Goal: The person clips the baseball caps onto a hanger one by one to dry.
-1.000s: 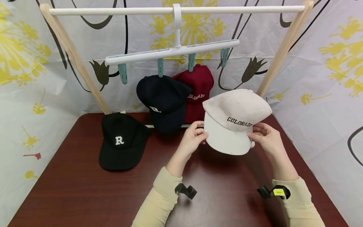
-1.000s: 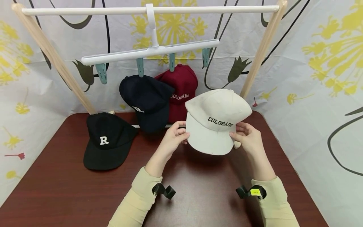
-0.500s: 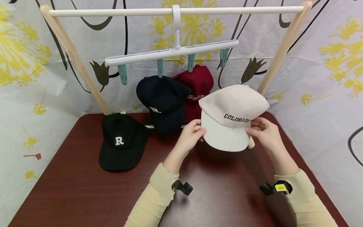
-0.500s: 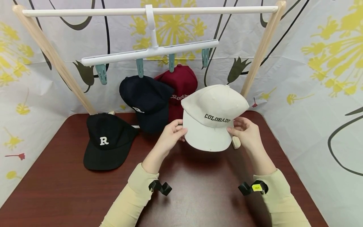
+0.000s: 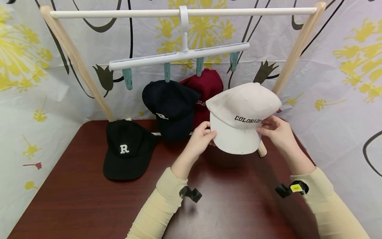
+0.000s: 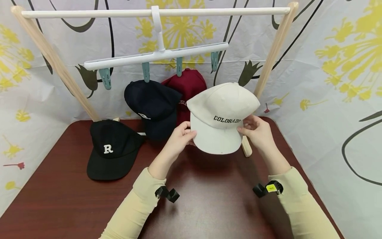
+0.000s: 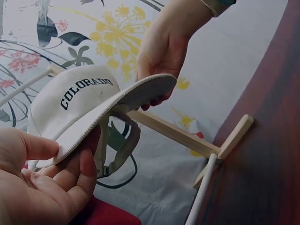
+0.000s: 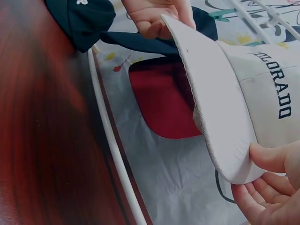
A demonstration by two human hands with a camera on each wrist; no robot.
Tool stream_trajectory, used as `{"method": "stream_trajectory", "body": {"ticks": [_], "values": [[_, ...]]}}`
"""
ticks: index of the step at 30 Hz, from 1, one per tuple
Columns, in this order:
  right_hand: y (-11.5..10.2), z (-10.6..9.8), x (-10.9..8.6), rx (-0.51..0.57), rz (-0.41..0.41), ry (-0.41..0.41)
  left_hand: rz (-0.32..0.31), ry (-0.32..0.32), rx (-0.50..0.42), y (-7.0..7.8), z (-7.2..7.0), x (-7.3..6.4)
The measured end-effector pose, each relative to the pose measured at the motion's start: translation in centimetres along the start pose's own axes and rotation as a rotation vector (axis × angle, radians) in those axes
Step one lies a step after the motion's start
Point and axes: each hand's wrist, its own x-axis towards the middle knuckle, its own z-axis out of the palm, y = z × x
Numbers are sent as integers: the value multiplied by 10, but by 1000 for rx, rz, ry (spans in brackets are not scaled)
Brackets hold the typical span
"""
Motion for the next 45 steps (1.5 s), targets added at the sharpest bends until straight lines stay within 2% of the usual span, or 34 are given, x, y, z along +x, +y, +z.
{"method": "stream_trajectory", "body": {"ticks": [5, 9, 15, 22, 33, 40, 43, 45], "values": [[-2, 1, 9, 94, -18, -25, 27, -14, -3, 6, 1, -1], [-2, 0, 12, 127, -23, -43, 38, -24, 6, 10, 1, 0], [-3, -1, 18, 136, -20, -66, 34, -25, 17, 13, 1, 2], [-5, -3, 26, 226, -6, -122, 22, -25, 34, 17, 1, 5], [-9, -5, 31, 156, 53, -186, 14, 10, 5, 16, 2, 9], [-10, -5, 35, 98, 54, -236, 6, 32, -37, 15, 2, 9], [-14, -6, 39, 110, 73, -246, 0, 43, -44, 13, 1, 9], [-18, -8, 40, 139, 77, -221, 2, 47, -38, 13, 0, 8]]}}
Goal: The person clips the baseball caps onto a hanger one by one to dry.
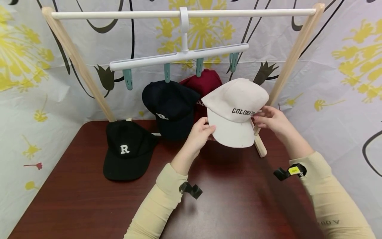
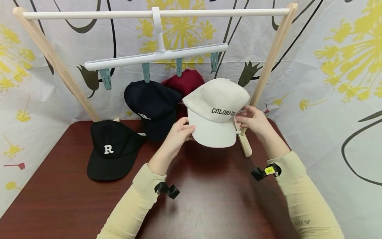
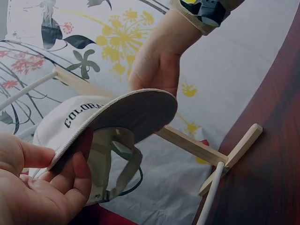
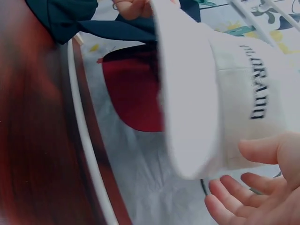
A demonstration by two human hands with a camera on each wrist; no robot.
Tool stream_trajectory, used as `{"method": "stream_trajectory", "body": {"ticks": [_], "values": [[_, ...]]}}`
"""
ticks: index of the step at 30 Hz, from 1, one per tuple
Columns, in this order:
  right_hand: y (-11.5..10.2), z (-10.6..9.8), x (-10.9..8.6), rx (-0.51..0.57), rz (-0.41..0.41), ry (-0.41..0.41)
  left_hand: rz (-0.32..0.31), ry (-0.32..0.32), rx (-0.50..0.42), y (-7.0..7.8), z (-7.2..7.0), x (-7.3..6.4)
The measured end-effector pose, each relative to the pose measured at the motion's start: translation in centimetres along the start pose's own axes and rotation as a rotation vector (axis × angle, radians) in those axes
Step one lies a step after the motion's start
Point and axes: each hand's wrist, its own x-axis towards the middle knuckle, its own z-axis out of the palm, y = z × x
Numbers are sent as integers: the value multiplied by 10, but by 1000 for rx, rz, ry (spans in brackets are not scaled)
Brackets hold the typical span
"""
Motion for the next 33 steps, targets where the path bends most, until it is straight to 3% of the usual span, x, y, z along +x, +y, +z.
{"method": "stream_trajectory", "body": {"ticks": [5, 10, 14, 19, 24, 33], "values": [[-14, -4, -1, 119, -58, 148, 5, 14, 4, -2, -3, -2], [-30, -2, -1, 144, -126, 296, 4, 14, -10, -5, -6, -3], [-45, 2, 4, 189, -177, 361, 6, 11, -20, -6, -6, -4], [-64, 5, 11, 100, -203, 422, 6, 20, -30, -4, -8, -5], [-79, 8, 15, 23, -211, 449, -3, 15, -35, -3, -8, -6], [-98, 11, 25, 79, -230, 367, 2, 25, -49, -5, -10, -5]]}}
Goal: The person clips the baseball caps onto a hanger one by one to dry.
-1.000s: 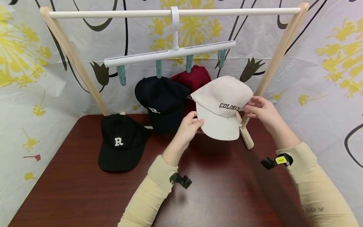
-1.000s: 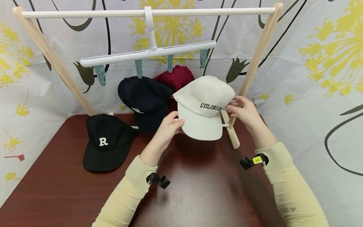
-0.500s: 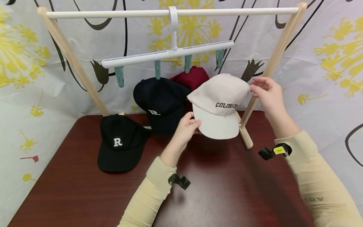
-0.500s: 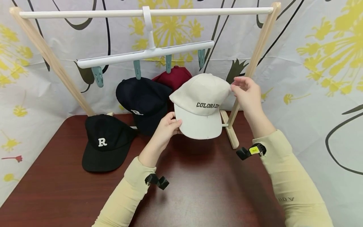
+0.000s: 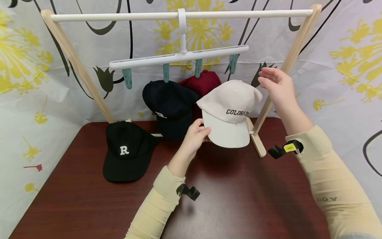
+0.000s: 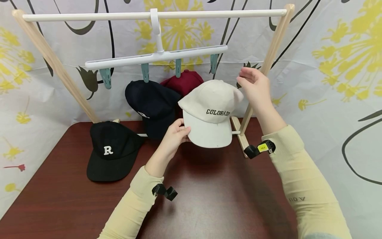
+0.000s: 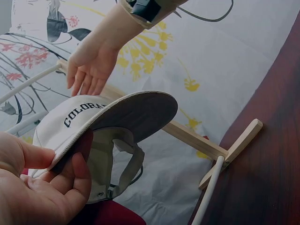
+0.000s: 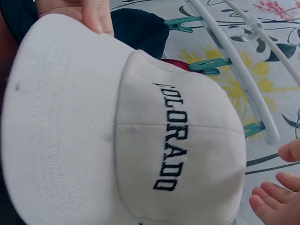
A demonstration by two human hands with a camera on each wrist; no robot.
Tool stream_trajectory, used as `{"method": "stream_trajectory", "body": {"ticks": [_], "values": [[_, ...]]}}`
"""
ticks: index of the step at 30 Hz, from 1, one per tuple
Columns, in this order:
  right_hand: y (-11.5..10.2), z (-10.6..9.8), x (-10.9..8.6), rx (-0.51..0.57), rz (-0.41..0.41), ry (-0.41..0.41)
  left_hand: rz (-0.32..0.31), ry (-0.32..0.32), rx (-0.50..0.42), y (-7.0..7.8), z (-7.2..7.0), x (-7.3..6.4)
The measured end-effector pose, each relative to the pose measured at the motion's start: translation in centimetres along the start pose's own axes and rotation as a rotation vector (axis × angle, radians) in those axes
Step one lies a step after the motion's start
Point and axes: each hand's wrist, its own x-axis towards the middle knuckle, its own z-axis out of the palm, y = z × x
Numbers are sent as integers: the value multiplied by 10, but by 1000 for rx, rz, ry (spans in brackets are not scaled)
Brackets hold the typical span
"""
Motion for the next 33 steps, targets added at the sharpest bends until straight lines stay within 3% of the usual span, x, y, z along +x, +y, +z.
{"method": "stream_trajectory", "body": {"ticks": [10, 16, 33], "values": [[-19, 14, 17, 10, 76, -144, 11, 7, -5, -3, -2, 0], [-26, 23, 29, -47, 93, -239, 17, 9, -2, -6, -3, 1], [-30, 45, 52, -107, 190, -420, 20, 0, 18, -5, -7, -2]]}}
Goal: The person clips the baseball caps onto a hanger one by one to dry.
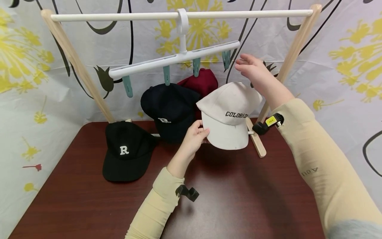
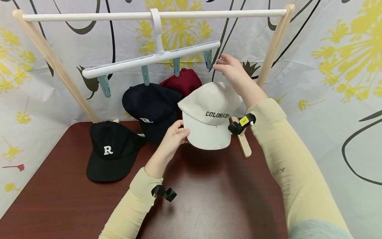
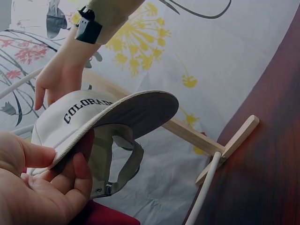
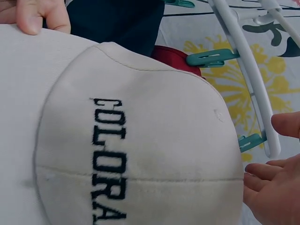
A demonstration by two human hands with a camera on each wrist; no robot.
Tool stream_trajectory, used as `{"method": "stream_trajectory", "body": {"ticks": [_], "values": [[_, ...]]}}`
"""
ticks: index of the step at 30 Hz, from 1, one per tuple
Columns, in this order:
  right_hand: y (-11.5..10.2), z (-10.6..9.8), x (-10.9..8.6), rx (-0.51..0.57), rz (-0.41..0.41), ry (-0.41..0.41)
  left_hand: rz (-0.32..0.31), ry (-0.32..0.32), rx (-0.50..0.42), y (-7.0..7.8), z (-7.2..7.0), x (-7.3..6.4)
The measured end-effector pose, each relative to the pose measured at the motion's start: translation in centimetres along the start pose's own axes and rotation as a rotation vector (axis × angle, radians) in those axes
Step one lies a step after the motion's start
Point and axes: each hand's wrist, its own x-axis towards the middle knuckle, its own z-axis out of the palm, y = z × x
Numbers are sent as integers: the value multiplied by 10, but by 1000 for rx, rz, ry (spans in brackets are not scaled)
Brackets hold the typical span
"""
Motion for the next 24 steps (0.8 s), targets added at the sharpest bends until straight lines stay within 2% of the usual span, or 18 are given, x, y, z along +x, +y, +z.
{"method": "stream_trajectory", "body": {"ticks": [13, 24], "values": [[-9, 8, 16, 82, 30, -8, -11, 11, 6, 0, -1, -1], [-9, 9, 21, 141, 43, -5, -21, 6, 7, -3, -1, -2]]}}
